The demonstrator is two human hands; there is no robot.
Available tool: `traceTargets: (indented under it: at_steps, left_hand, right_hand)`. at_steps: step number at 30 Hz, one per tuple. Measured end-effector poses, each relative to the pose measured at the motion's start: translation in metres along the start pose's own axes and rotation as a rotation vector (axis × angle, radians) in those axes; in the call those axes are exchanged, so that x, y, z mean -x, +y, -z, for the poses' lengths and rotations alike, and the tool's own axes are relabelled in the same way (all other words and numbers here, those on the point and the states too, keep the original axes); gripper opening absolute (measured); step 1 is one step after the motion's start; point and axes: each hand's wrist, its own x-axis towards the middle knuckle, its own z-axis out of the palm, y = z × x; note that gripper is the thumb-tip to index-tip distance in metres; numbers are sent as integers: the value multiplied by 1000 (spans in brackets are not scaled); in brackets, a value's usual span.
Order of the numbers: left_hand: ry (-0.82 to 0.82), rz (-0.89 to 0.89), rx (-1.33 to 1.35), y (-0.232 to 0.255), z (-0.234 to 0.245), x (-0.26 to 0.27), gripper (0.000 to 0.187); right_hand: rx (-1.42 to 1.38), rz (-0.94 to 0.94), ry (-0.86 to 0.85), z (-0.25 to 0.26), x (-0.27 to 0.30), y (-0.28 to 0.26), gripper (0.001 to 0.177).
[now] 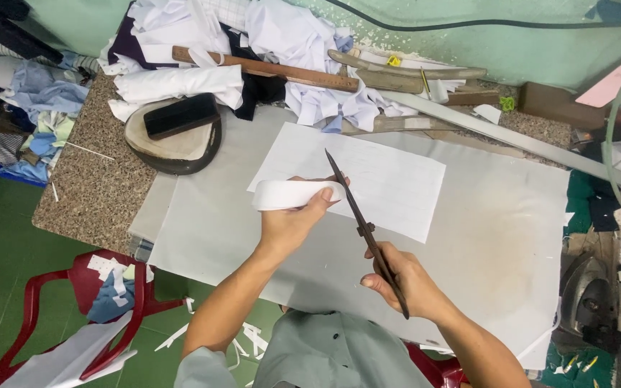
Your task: The person uses large shears to cut a white sheet of paper into long strips on a work table. They repeatedly trim and separate the strips, accumulating cut pieces on the table and floor.
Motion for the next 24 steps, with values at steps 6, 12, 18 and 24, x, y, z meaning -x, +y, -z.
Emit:
traceTargets:
  at_steps: [6,12,18,24]
  left_hand:
    - [-211,-108,-179,-4,7,7,31]
    - [-278,-66,-158,-2,-12,27,33]
    - [-331,-224,-92,-9,1,32,32]
    - [-307,-143,-106,-17,13,32,21]
  right_hand:
    - [-191,77,234,8,-19,15,44]
    - [-332,190,355,3,-49,-17,33]
    - [-461,193,393,-8,-55,-20,36]
    - [-456,172,398,-8,-53,-29,35]
